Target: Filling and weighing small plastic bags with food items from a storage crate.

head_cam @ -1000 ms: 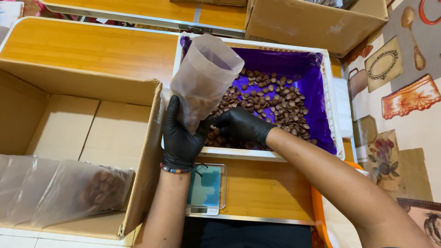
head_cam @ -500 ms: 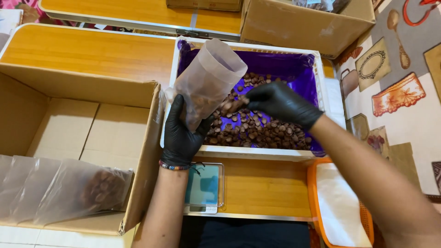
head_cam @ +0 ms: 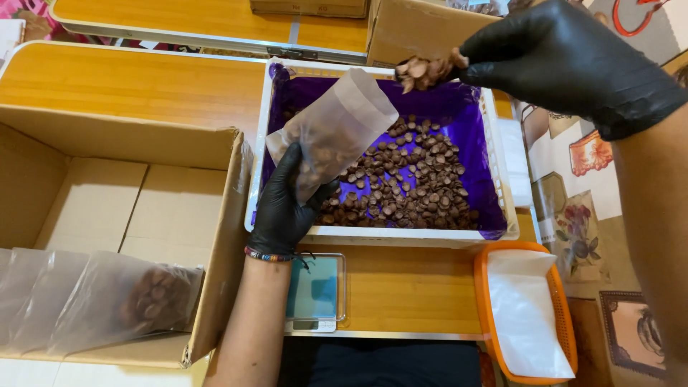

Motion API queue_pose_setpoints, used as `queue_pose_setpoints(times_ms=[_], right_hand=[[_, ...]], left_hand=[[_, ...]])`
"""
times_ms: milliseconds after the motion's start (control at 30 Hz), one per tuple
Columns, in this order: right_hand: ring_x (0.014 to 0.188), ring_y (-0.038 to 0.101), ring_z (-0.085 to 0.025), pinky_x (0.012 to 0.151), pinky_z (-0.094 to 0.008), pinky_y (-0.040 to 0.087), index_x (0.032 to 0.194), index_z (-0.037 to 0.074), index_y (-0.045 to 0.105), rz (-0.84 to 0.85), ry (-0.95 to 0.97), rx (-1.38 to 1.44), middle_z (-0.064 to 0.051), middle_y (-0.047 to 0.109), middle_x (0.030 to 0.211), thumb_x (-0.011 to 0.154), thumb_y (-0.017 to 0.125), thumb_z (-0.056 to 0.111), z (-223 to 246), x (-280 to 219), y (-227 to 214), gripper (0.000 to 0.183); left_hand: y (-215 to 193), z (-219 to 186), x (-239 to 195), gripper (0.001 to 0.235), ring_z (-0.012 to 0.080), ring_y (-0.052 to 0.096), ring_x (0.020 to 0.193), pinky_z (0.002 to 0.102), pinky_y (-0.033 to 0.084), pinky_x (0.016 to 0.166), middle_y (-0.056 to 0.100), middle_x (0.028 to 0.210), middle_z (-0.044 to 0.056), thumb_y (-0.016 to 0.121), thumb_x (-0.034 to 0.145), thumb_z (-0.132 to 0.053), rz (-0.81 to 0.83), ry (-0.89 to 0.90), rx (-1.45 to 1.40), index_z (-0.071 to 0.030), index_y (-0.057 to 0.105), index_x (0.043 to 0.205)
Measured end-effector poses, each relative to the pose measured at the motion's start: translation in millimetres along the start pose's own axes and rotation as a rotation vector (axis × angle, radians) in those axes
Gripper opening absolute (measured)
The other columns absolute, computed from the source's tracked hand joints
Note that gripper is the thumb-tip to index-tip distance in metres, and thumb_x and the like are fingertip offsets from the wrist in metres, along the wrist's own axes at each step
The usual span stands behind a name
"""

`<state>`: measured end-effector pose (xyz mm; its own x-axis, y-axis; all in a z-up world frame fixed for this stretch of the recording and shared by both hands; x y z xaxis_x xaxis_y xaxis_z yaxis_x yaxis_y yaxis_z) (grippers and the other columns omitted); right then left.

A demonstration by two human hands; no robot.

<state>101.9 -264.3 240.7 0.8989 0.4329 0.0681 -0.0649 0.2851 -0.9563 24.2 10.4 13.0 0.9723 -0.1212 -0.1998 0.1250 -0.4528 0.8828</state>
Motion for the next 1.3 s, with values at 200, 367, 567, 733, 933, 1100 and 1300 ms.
queue_pose_setpoints(times_ms=[200, 367, 567, 733, 933, 1100, 1300], right_hand=[[0.066, 0.071, -0.028, 0.057, -0.044, 0.048, 0.103, 0.019, 0.085, -0.118, -0.393, -0.243, -0.004, 0.079, 0.086, 0.101, 0.078, 0.046, 47, 5, 30, 0.028], [0.066, 0.065, -0.027, 0.048, -0.04, 0.044, 0.095, 0.024, 0.071, -0.48, -0.619, -0.615, 0.0, 0.067, 0.082, 0.104, 0.075, 0.022, 58, 1, 58, 0.011], [0.076, 0.062, -0.026, 0.064, -0.039, 0.048, 0.102, 0.02, 0.071, -0.694, -0.737, -0.673, -0.004, 0.069, 0.097, 0.118, 0.082, 0.023, 68, -7, 48, 0.019], [0.083, 0.066, -0.027, 0.064, -0.041, 0.051, 0.114, 0.017, 0.078, -0.635, -0.651, -0.603, -0.004, 0.072, 0.104, 0.12, 0.087, 0.037, 54, -12, 38, 0.022], [0.098, 0.069, -0.018, 0.093, -0.031, 0.059, 0.119, -0.003, 0.072, -0.175, -0.257, 0.364, -0.014, 0.074, 0.109, 0.1, 0.078, -0.004, 14, -2, 38, 0.02], [0.097, 0.075, -0.015, 0.097, -0.033, 0.058, 0.111, 0.018, 0.078, -0.068, 0.053, 0.32, 0.0, 0.079, 0.106, 0.093, 0.079, 0.015, -27, 8, 102, 0.018], [0.101, 0.073, -0.037, 0.091, -0.047, 0.055, 0.109, 0.015, 0.076, 0.037, -0.093, 0.174, -0.011, 0.077, 0.102, 0.088, 0.076, 0.012, -39, 15, 208, 0.022]], left_hand=[[8, -1, -5, 0.046, 0.0244, 0.066, 0.121, 0.042, 0.06, 0.086, 0.068, 0.136, 0.006, 0.065, 0.094, -0.03, -0.104, -0.044, 0.13, -0.022, 0.06, 0.14], [1, -2, -2, 0.043, 0.0273, 0.069, 0.114, 0.042, 0.065, 0.072, 0.069, 0.134, 0.008, 0.068, 0.093, -0.035, -0.038, -0.074, 0.045, -0.02, 0.063, 0.134], [2, -3, -1, 0.051, 0.0286, 0.068, 0.114, 0.04, 0.065, 0.071, 0.068, 0.132, 0.012, 0.07, 0.092, -0.038, 0.019, -0.107, -0.067, -0.017, 0.06, 0.137], [-16, 2, 3, 0.046, 0.0279, 0.064, 0.124, 0.039, 0.065, 0.078, 0.065, 0.139, 0.012, 0.072, 0.095, -0.027, 0.139, -0.043, -0.202, -0.015, 0.06, 0.138], [-9, -6, 0, 0.041, 0.0245, 0.065, 0.122, 0.041, 0.064, 0.078, 0.068, 0.136, 0.004, 0.073, 0.091, -0.036, -0.01, -0.068, -0.215, -0.027, 0.066, 0.13], [-13, -7, 1, 0.035, 0.0238, 0.067, 0.121, 0.039, 0.065, 0.08, 0.071, 0.126, -0.001, 0.072, 0.092, -0.036, -0.031, -0.021, -0.277, -0.029, 0.069, 0.126], [-12, -9, 3, 0.035, 0.0248, 0.068, 0.117, 0.04, 0.065, 0.081, 0.072, 0.125, 0.0, 0.073, 0.091, -0.038, -0.075, 0.013, -0.295, -0.028, 0.069, 0.124]])
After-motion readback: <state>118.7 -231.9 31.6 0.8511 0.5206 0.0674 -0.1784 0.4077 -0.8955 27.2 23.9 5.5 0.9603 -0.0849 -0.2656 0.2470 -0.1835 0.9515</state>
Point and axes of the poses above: each hand's wrist, its own x-axis towards the middle knuckle, its own y-axis out of the palm, z = x × y, the point moved 1 cm from there along x, towards the middle knuckle
